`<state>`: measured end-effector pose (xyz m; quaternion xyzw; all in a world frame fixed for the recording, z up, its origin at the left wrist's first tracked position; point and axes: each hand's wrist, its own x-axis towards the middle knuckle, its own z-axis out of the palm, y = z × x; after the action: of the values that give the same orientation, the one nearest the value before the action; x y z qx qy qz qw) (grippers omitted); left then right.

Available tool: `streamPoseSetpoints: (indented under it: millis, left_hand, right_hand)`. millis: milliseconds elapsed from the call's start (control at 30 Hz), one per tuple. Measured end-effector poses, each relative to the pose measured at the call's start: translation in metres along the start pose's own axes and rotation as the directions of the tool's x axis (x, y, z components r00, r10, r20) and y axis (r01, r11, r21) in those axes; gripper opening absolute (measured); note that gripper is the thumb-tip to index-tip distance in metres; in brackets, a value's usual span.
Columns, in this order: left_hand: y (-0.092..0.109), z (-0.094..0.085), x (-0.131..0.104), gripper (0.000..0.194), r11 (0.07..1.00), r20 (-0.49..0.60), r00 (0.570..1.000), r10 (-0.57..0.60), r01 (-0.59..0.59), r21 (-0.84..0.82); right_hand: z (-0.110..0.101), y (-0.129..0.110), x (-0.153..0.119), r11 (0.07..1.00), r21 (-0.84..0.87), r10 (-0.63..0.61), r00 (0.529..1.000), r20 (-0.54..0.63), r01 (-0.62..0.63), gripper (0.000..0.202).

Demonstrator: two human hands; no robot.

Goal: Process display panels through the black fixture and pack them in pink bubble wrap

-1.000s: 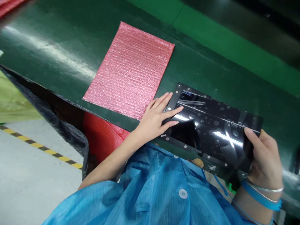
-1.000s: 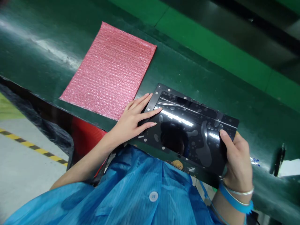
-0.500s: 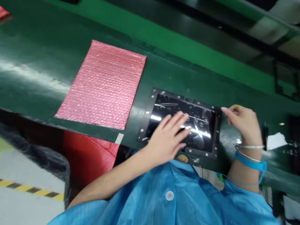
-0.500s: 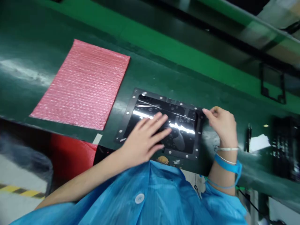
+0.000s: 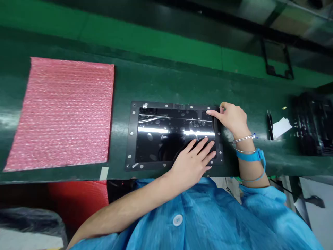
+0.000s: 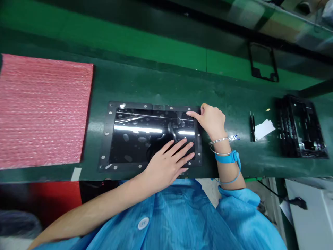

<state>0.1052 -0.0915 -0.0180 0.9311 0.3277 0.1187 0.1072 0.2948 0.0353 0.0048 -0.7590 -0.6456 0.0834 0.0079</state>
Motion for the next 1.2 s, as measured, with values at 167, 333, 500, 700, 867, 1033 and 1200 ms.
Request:
streamPoseSetpoints:
  millis: [167,333,500,700,867,1033,1200]
  left_hand:
    - [-0.026,-0.019,0.009,0.042,0.999,-0.010,1.000,-0.011,0.010,-0.045]
    - [-0.069,-0.033,0.022,0.051,0.902,-0.186,0.894,-0.408,0.426,0.069]
    - [-0.088,-0.035,0.031,0.041,0.888,-0.236,0.868,-0.437,0.458,0.038]
    - [-0.087,-0.056,0.021,0.023,0.902,-0.448,0.784,-0.430,0.398,-0.170]
    - [-0.088,-0.077,0.003,0.016,0.879,-0.490,0.732,-0.474,0.358,-0.316]
    - [-0.111,-0.074,-0.028,0.021,0.610,-0.463,0.409,-0.787,0.401,-0.683]
    - [-0.120,-0.063,-0.033,0.036,0.049,-0.007,0.288,-0.958,0.138,-0.989]
  right_hand:
    - [0.004,0.003,-0.001,0.999,0.044,-0.004,1.000,-0.028,0.005,0.052]
    - [0.009,0.006,-0.001,0.987,0.152,0.059,0.994,-0.093,-0.045,0.048]
    - [0.014,0.006,-0.001,0.897,0.442,0.108,0.977,-0.186,-0.015,0.042]
    - [0.015,0.001,-0.009,0.427,0.882,-0.129,0.979,-0.157,0.198,0.061]
    - [0.018,-0.001,-0.013,0.268,0.962,-0.185,0.983,0.007,0.044,0.065]
    - [0.023,-0.007,-0.017,0.245,0.969,-0.115,0.993,-0.015,0.043,0.069]
    - [0.020,-0.013,-0.021,0.215,0.975,-0.059,0.998,-0.037,0.049,0.069]
